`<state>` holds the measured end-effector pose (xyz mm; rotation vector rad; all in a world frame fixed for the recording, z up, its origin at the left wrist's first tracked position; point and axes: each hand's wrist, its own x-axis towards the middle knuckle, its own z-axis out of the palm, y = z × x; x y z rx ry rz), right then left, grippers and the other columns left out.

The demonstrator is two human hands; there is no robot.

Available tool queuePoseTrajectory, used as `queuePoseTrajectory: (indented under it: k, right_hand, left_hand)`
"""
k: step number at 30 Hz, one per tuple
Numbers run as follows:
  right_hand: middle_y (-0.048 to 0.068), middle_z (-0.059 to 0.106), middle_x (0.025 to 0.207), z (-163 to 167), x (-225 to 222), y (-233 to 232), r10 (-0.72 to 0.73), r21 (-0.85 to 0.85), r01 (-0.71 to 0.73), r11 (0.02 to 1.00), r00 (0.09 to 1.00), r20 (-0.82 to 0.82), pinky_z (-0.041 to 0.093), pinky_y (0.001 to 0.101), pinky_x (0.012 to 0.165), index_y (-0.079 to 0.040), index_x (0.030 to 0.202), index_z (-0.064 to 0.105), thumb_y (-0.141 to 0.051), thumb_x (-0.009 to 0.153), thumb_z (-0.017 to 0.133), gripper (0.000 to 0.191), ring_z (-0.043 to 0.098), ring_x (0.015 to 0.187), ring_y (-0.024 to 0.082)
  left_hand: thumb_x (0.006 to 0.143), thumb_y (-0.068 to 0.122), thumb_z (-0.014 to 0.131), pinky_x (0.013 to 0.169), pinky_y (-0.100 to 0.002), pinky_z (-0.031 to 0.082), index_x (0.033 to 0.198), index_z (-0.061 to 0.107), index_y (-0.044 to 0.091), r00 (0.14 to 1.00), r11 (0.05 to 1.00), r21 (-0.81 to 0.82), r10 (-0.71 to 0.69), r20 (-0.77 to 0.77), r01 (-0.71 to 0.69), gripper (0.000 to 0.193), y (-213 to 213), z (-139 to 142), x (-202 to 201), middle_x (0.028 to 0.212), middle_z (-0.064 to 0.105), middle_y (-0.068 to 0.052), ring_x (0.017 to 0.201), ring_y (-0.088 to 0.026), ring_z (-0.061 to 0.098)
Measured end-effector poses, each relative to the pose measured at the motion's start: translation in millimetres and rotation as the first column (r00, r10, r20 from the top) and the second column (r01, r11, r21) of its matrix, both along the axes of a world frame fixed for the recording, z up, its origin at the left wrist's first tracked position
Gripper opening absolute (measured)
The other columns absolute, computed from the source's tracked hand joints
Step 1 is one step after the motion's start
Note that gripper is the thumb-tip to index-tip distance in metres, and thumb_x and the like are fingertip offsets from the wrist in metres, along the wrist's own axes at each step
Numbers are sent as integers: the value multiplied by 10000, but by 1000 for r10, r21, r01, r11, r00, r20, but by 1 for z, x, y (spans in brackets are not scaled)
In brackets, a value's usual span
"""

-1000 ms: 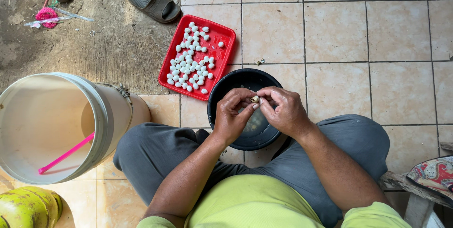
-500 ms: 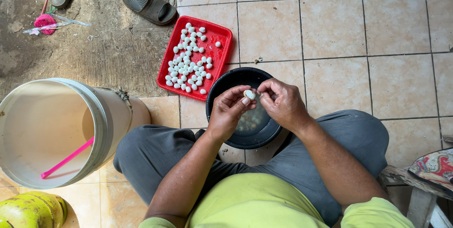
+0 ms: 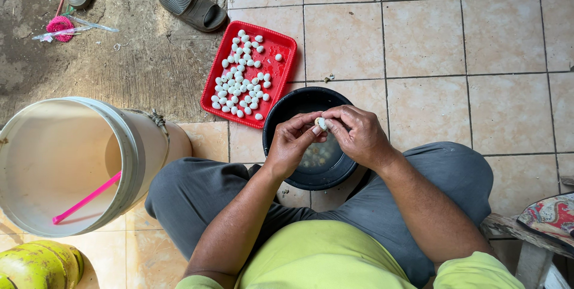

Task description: The person sits on the floor and peels the shells off boiled eggs by hand, dipping each egg in a black bowl of water and placing the peeled egg onto a red tray with other peeled eggs.

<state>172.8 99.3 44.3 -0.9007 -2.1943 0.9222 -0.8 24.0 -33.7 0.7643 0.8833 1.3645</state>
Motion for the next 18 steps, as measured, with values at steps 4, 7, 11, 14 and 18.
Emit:
queuePoseTrajectory:
  k: [4, 7, 11, 14, 18]
  right_hand:
    - [156, 736, 1023, -5, 0, -5, -8, 73, 10, 997, 1000, -16, 612, 354, 758, -3, 1094, 682, 11, 938, 682, 156, 755, 904, 286]
    - [172, 701, 990, -9, -4, -8, -20, 109, 24, 994, 999, -36, 596, 375, 734, 6, 1081, 614, 35, 948, 646, 140, 735, 877, 312]
    - [177, 691, 947, -12, -6, -8, -89, -5, 89, 996, 996, 13, 583, 403, 704, 13, 1094, 588, 29, 959, 618, 139, 730, 841, 324]
    - [176, 703, 935, -15, -5, -2, -105, -123, 116, 986, 990, 92, 582, 412, 704, 13, 1076, 607, 14, 957, 599, 120, 739, 837, 325]
    - [173, 737, 1019, -18, 2, 3, 0, -50, 7, 999, 991, 134, 593, 385, 769, -9, 1085, 664, 39, 934, 559, 190, 747, 911, 304]
  left_hand:
    - [1023, 79, 672, 892, -318, 612, 1308, 677, -24, 1000, 1000, -20, -3, 13, 3, 303, -1, -1, 2, 1122, 720, -76, 962, -154, 710]
    - [1037, 80, 679, 892, -313, 598, 1335, 676, -26, 1000, 1000, -14, -17, 24, 17, 317, -2, -2, 4, 1118, 727, -96, 954, -148, 695]
    - [1020, 83, 671, 899, -324, 608, 1320, 661, -19, 999, 998, -58, -19, 39, 21, 317, -2, -2, 5, 1127, 733, -106, 956, -156, 712]
    - [1018, 65, 661, 923, -343, 611, 1298, 646, -25, 996, 997, -72, -21, 92, 28, 294, -1, -1, 6, 1150, 722, -117, 974, -171, 717]
    - [1018, 34, 648, 993, -370, 605, 1281, 622, -27, 980, 998, -56, 35, 194, -25, 271, 2, 0, 2, 1200, 700, -132, 1080, -192, 708]
